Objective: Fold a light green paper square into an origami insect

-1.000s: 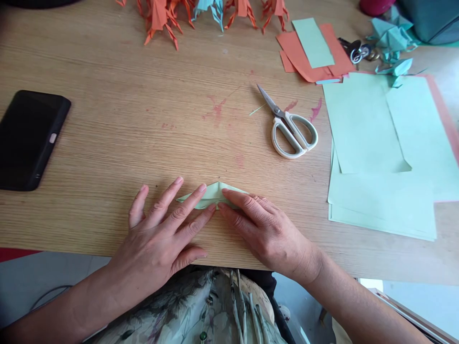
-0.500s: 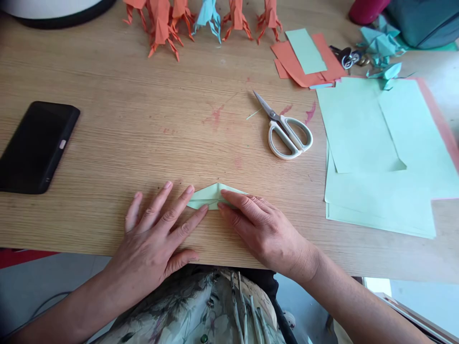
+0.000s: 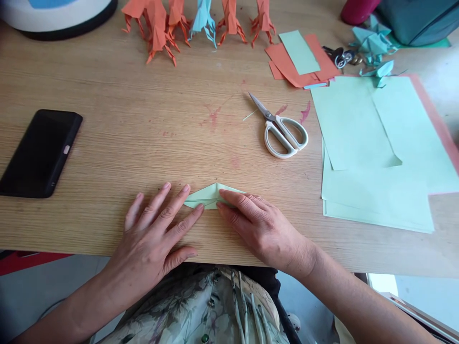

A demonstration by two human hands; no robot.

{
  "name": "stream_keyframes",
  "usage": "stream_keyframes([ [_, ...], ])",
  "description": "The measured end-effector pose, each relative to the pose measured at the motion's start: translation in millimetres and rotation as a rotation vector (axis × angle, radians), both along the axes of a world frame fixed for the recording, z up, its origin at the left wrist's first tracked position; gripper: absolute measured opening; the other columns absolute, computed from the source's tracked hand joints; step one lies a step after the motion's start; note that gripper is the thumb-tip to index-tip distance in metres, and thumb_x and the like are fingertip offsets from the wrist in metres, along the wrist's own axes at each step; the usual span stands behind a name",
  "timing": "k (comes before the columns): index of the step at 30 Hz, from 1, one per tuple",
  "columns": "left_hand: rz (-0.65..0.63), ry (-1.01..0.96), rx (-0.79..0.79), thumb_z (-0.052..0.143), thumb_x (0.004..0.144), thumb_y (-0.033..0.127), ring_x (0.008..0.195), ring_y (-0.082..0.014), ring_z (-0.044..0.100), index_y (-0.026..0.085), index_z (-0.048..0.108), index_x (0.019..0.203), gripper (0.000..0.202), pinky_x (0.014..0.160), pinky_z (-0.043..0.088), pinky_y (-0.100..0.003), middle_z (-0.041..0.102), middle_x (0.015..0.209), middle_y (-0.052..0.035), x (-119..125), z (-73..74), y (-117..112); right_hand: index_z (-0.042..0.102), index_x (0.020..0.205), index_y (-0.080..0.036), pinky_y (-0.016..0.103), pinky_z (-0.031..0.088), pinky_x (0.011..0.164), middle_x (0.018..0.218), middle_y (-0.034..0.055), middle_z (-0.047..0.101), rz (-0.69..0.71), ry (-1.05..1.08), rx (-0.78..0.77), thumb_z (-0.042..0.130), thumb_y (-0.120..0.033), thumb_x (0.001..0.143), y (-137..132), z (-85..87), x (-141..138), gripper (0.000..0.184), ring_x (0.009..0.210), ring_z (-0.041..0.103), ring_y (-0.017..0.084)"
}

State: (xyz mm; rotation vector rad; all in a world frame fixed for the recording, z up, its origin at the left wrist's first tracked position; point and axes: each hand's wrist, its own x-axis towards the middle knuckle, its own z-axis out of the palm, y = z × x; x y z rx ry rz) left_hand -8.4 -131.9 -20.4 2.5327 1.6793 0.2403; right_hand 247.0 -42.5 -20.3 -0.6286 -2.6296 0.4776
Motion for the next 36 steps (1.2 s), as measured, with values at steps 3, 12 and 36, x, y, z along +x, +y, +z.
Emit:
stream_keyframes([
  [3, -0.022, -0.005, 0.005, 0.041, 0.101, 0.06, 0.155, -0.0397, 0.024, 0.025, 0.047, 0.152, 0.062, 0.124, 0.005, -0.064, 0.033, 0.167, -0.0074, 1, 1.4, 0, 0.05, 0.149, -0.015, 0.041, 0.062, 0.094, 0.139, 0.0197, 0.062, -0.007, 0.007, -0.001, 0.051, -0.009, 0.099, 0, -0.1, 0, 0.05, 0.116, 0.069, 0.027],
  [12, -0.146, 0.05, -0.03, 0.027, 0.103, 0.062, 0.154, -0.0321, 0.026, 0.011, 0.039, 0.156, 0.074, 0.126, -0.012, -0.054, 0.037, 0.165, -0.009, 18, 2.6, 12, 0.046, 0.153, -0.016, 0.043, 0.061, 0.098, 0.143, 0.0198, 0.059, 0.011, 0.041, -0.033, 0.048, -0.01, 0.1, 2, -2.1, 0, 0.053, 0.122, 0.066, 0.028],
  [36, -0.094, 0.061, -0.02, 0.046, 0.092, 0.073, 0.148, -0.0369, 0.037, 0.018, 0.045, 0.154, 0.083, 0.128, -0.002, -0.059, 0.042, 0.162, -0.0074, 28, 9.2, 13, 0.063, 0.128, -0.002, 0.047, 0.059, 0.099, 0.143, 0.0265, 0.058, 0.026, -0.039, 0.036, 0.051, -0.012, 0.1, -5, 3.0, 5, 0.032, 0.127, 0.061, 0.033],
])
